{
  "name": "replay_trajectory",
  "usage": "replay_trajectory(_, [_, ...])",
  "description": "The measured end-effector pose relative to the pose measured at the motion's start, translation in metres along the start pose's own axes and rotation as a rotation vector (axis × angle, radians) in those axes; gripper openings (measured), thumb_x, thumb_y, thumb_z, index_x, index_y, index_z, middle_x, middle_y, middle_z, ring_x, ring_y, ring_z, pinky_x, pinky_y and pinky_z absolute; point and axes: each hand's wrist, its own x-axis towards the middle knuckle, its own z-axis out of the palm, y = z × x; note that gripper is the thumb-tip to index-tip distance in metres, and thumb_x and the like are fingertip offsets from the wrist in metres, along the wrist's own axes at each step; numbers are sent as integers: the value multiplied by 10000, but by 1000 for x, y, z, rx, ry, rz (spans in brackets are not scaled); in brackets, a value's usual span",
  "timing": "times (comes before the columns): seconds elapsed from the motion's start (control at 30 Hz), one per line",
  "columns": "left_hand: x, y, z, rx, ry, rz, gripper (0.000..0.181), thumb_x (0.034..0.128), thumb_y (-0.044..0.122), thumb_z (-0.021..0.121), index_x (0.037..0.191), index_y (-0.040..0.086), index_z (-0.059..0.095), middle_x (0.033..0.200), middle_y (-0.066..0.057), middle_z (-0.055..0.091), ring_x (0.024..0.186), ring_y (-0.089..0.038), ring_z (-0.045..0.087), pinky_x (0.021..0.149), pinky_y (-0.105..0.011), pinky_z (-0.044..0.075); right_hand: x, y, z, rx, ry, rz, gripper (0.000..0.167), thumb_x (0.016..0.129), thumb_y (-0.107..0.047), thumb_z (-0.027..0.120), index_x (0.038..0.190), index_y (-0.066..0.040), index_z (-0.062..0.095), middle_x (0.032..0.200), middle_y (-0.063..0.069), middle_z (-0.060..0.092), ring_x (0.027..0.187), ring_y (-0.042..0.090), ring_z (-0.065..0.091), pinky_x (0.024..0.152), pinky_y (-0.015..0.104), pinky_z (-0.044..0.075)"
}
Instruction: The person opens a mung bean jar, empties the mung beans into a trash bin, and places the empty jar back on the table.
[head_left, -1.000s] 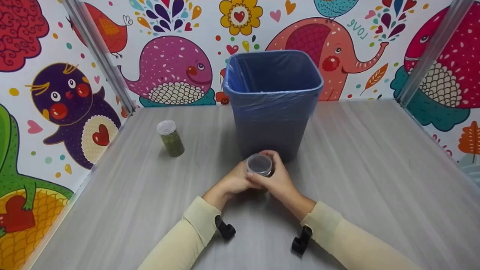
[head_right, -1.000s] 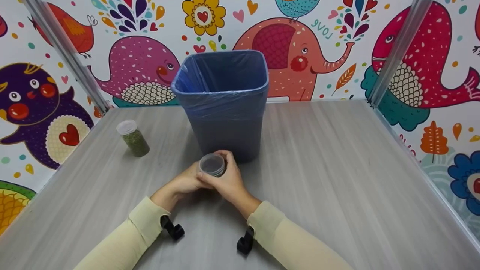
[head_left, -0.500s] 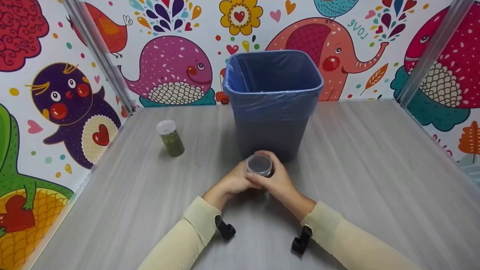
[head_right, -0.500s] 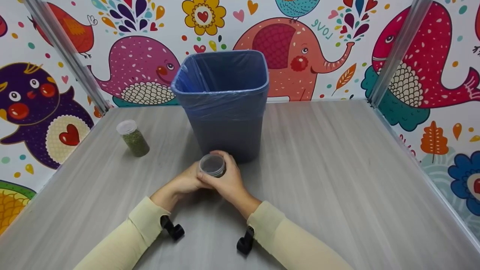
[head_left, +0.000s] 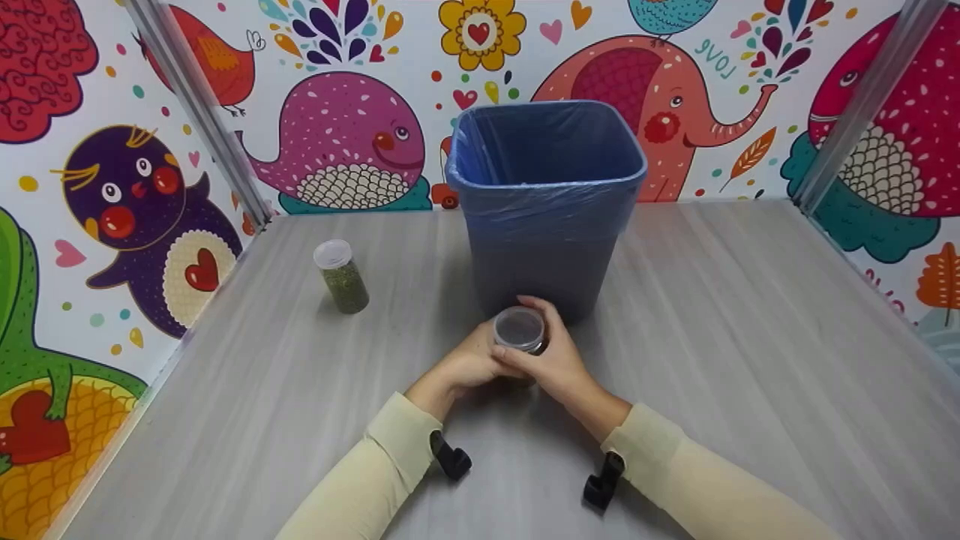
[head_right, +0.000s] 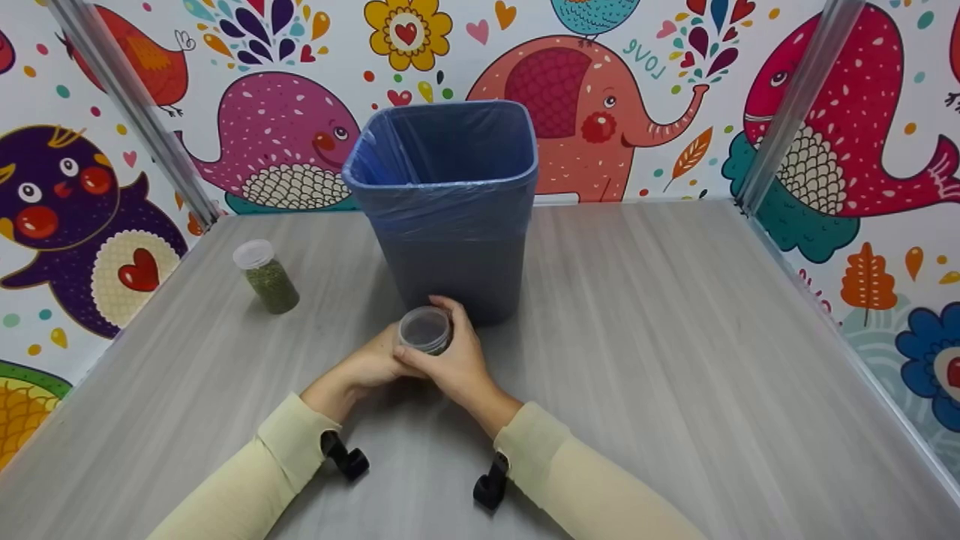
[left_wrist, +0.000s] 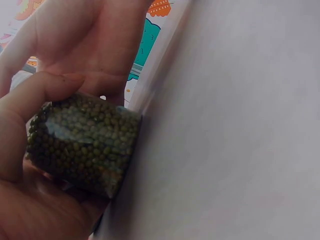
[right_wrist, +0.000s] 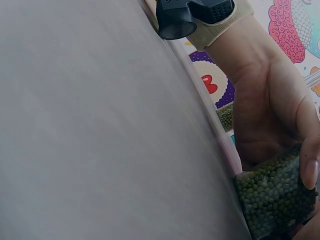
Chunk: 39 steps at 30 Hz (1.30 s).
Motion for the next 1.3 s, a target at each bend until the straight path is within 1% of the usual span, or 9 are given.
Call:
replay_trajectory(0.2, [0, 0, 0, 1, -4, -1, 831, 755, -113, 836, 1511, -54, 497, 1406, -179, 627, 1226, -208, 583, 1074, -338, 464, 1, 1, 2, 19, 41, 15, 787, 799, -170, 909, 1409, -42, 428, 1370, 155, 605, 1245, 290, 573, 1089, 439, 409])
replay_trajectory(0.47, [1, 0, -1, 19, 0, -7, 862, 758, -95, 841, 1540, -36, 485, 1445, -178, 610, 1284, -255, 567, 1098, -351, 446, 1, 0, 2, 3, 51, 29, 760, 797, -191, 913, 1380, -49, 447, 1348, 149, 614, 1235, 296, 575, 1073, 432, 407])
replay_trajectory(0.6, [0, 1, -1, 23, 5, -13, 852, 753, -93, 842, 1529, -39, 494, 1433, -180, 616, 1273, -253, 570, 1095, -349, 446, 0, 0, 1, 2, 43, 35, 764, 803, -207, 912, 1391, -58, 449, 1357, 153, 600, 1249, 307, 573, 1069, 434, 410])
replay_trajectory(0.77, [-1, 2, -1, 28, -5, -24, 860, 765, -89, 839, 1547, -4, 489, 1446, -168, 608, 1275, -253, 565, 1090, -356, 447, -1, 0, 1, 9, 21, 21, 767, 814, -214, 908, 1411, -56, 454, 1392, 163, 579, 1277, 326, 571, 1056, 449, 433])
replay_trajectory(0.87, [0, 2, -1, 25, -7, -27, 871, 768, -89, 838, 1557, 0, 481, 1463, -180, 596, 1311, -305, 551, 1105, -369, 438, 0, 0, 1, 16, 11, 12, 745, 817, -205, 906, 1411, -54, 483, 1405, 161, 578, 1285, 336, 571, 1054, 453, 440])
replay_trajectory(0.97, [0, 1, -1, 23, -10, -29, 861, 780, -81, 842, 1552, -26, 466, 1471, -218, 579, 1326, -339, 543, 1117, -389, 435, 0, 0, 0, 20, -2, 9, 718, 830, -197, 899, 1427, -61, 524, 1418, 160, 585, 1294, 364, 568, 1053, 448, 446])
replay_trajectory(1.07, [0, 2, -1, 28, -2, -45, 836, 792, -61, 854, 1537, -24, 478, 1447, -206, 596, 1294, -300, 567, 1104, -391, 450, 0, 0, 0, 14, -15, 4, 708, 846, -192, 892, 1457, -78, 552, 1424, 149, 603, 1285, 349, 583, 1044, 439, 459])
replay_trajectory(1.17, [-1, 2, -1, 36, 10, -58, 828, 794, -49, 861, 1533, -6, 488, 1420, -153, 621, 1261, -242, 582, 1089, -387, 465, 0, -1, 0, -1, -22, 9, 718, 854, -192, 889, 1486, -97, 560, 1424, 133, 614, 1272, 310, 599, 1038, 431, 466])
replay_trajectory(1.3, [-1, 2, 0, 41, 18, -63, 832, 791, -49, 861, 1533, -2, 488, 1409, -127, 629, 1263, -237, 585, 1094, -396, 466, -1, -2, 0, -6, -24, 13, 730, 853, -186, 892, 1497, -102, 557, 1425, 126, 615, 1265, 290, 603, 1035, 429, 469])
